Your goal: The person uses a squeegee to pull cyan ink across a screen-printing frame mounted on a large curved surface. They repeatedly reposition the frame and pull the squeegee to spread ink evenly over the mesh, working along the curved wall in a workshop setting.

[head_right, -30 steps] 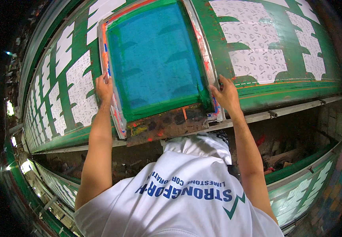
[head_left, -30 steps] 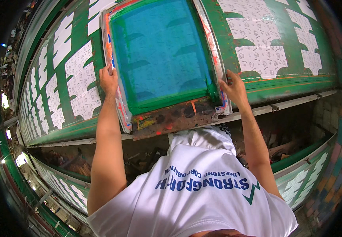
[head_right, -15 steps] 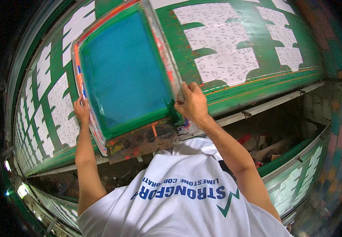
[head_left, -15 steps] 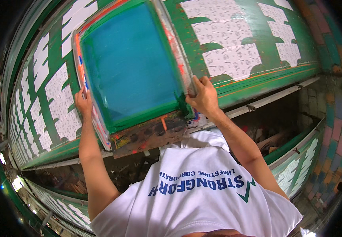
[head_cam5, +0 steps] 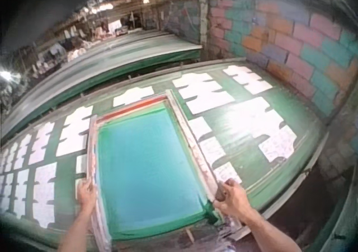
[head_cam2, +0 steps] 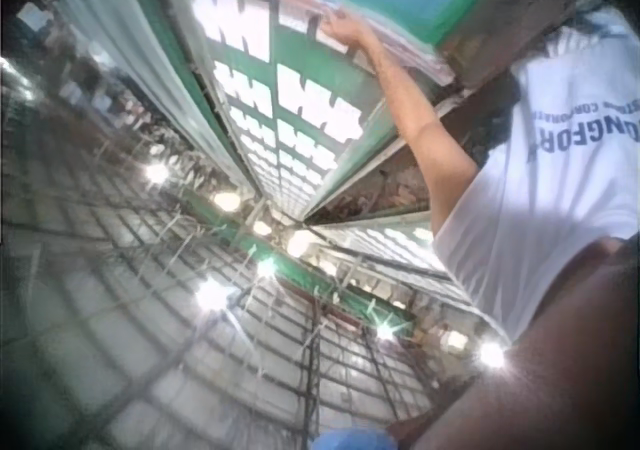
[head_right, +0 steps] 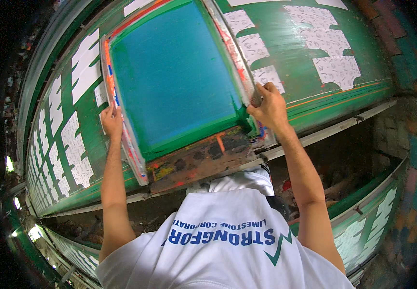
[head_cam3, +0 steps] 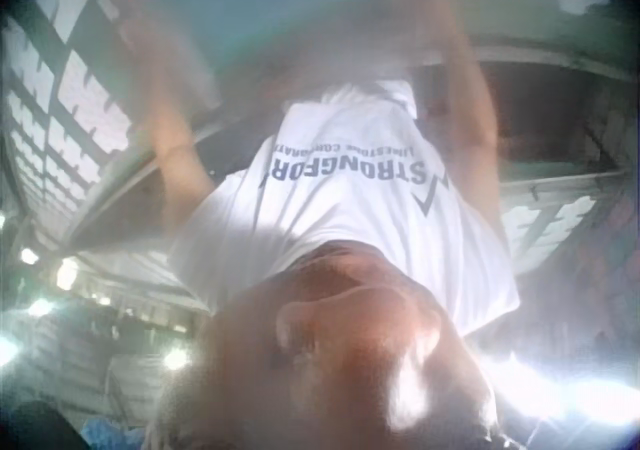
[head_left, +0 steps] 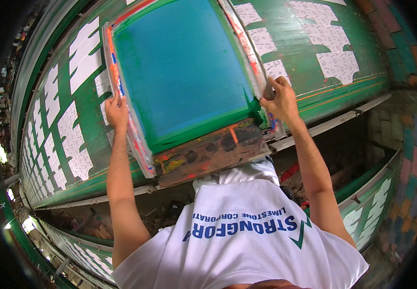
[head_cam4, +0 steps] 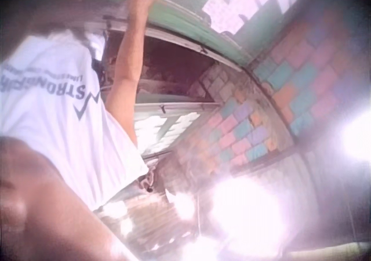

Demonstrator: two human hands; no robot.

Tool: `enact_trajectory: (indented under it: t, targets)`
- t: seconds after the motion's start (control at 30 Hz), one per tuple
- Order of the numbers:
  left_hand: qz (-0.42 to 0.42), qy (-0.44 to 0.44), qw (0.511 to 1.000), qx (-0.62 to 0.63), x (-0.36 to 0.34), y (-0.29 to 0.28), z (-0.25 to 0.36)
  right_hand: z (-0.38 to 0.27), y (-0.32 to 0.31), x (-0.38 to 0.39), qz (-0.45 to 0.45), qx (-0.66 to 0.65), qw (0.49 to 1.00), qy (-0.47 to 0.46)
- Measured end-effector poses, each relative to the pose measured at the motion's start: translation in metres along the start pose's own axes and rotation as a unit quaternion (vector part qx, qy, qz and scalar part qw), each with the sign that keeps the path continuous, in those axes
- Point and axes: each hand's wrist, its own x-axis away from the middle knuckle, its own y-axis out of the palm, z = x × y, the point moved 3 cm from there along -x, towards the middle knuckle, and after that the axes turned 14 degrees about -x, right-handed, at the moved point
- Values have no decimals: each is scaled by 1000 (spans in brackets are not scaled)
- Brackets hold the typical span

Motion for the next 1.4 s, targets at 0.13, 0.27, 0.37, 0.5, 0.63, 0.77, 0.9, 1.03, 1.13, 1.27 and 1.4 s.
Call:
enact_trajectory:
  t: [0.13,0.27,0.37,0.5,0.63,0.77,0.9,1.03,1.13,1.27,1.4]
  targets:
    - [-6,-22,999,-31,21,16,99,76,-60,-20,1,1,1000,2]
    - [15,-18,999,-31,38,24,167,129,-102,-26,-21,-9,999,32]
    - [23,-15,999,-36,46,25,194,150,-119,-20,-31,-14,999,16]
    - [18,-8,999,-41,53,24,214,166,-133,-13,-15,-38,999,-8]
    - [18,-10,999,-49,53,27,229,178,-141,-11,-21,-34,999,4]
    - [8,-25,998,-54,55,28,233,184,-140,-10,-31,-42,999,15]
    - [-10,-25,997,-66,57,36,233,190,-135,-10,-41,-69,996,32]
    - [-41,-35,996,-77,59,44,235,195,-134,-8,-47,-70,996,36]
    - [-27,-32,997,-70,59,44,238,194,-133,-7,-56,-63,995,61]
    - [-19,-34,997,-62,61,41,240,162,-134,6,23,-5,999,-36]
    - [-20,-42,997,-60,63,40,243,103,-117,51,-46,-20,991,-125]
